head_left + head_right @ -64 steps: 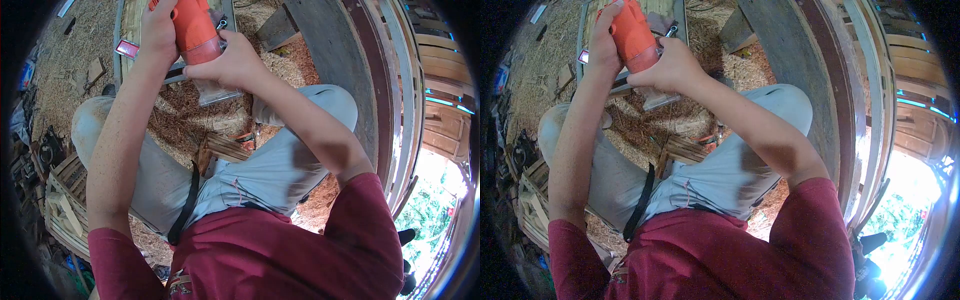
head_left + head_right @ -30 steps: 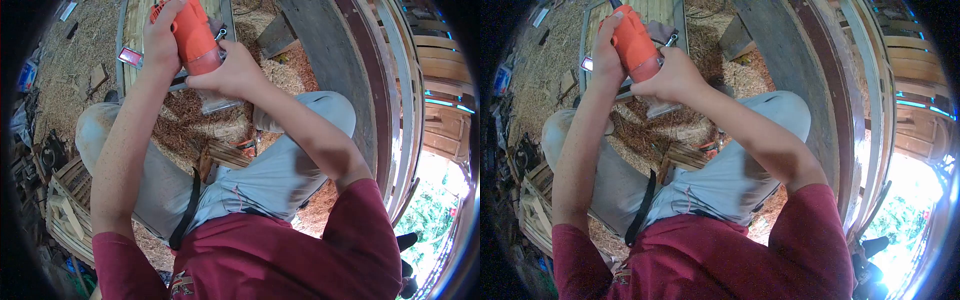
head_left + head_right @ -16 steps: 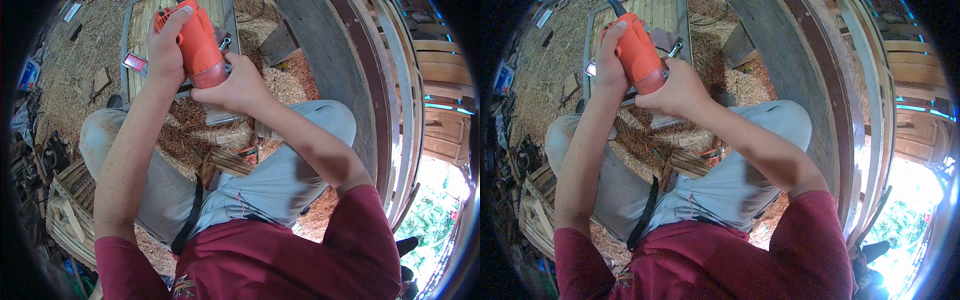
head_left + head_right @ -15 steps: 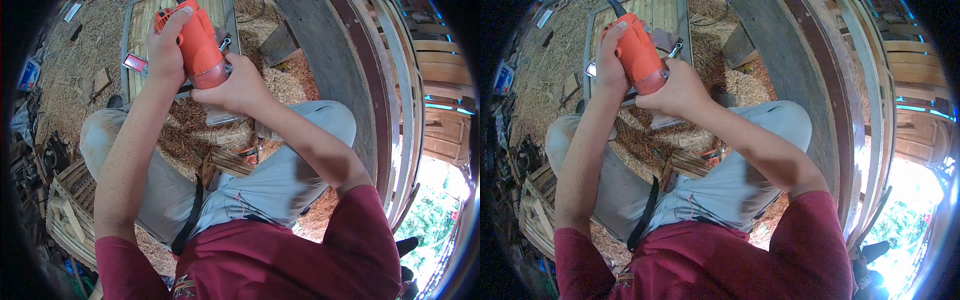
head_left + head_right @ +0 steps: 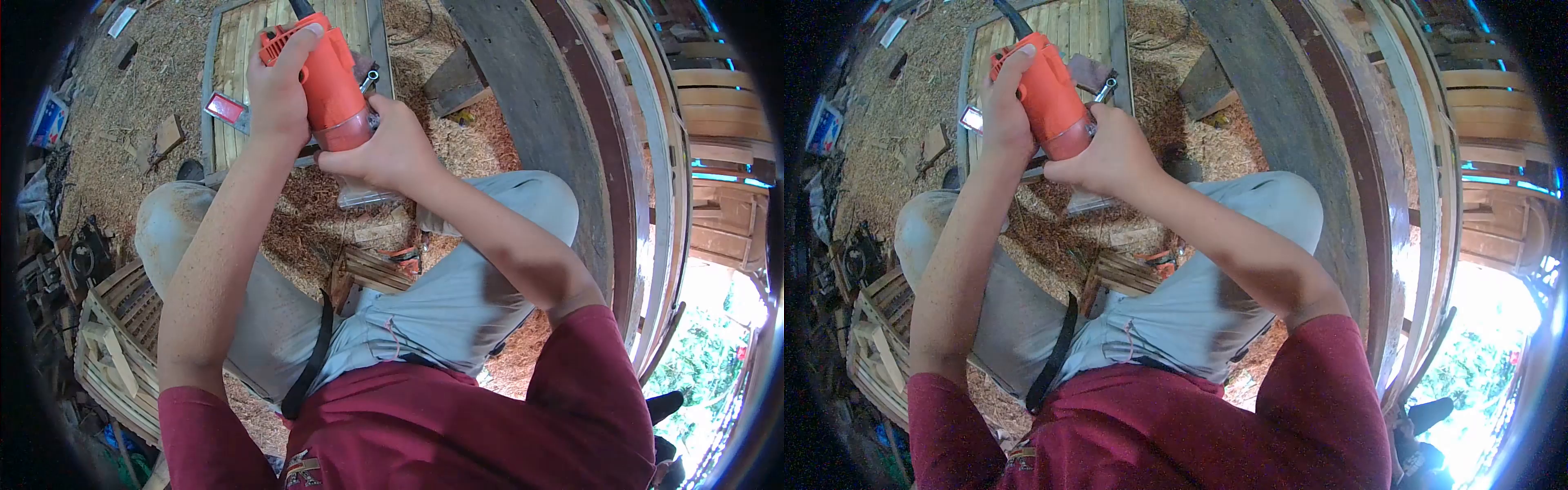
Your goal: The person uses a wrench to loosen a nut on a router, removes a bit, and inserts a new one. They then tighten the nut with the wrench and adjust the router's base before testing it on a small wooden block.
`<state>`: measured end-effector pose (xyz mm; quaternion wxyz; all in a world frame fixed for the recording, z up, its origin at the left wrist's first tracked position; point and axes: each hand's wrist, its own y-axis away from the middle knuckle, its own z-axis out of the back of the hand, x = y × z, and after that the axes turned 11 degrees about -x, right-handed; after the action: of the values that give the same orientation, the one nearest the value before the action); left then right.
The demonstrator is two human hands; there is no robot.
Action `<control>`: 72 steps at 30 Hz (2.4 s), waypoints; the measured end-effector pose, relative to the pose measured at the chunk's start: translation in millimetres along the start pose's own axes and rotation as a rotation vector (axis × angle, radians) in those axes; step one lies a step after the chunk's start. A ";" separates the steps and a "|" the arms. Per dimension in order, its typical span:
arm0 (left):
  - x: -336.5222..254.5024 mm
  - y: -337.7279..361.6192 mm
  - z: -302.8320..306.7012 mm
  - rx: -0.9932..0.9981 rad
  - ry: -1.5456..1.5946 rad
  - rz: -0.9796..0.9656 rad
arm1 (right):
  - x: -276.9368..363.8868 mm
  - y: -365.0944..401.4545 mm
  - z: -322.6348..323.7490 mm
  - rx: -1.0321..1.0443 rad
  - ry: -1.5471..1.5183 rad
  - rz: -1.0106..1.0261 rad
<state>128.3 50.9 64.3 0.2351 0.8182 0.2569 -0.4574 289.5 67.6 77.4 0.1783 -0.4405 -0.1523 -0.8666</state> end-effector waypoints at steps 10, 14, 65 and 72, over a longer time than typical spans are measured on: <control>2.3 -5.8 2.0 0.050 0.054 0.079 | 0.0 -2.9 3.9 0.060 -0.066 -0.008; -0.9 -6.9 5.2 0.114 0.062 0.123 | 1.2 -4.2 6.4 0.071 -0.031 0.010; -24.0 -9.4 -10.8 0.267 0.156 0.149 | 23.8 8.0 37.1 0.205 -0.231 -0.164; -29.4 -5.7 -16.8 0.128 0.071 0.115 | 28.1 12.8 34.1 0.122 -0.182 -0.127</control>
<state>121.9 59.6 97.0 0.1987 0.8608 0.1879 -0.4293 303.9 65.6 121.1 0.1351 -0.4950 -0.2478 -0.8218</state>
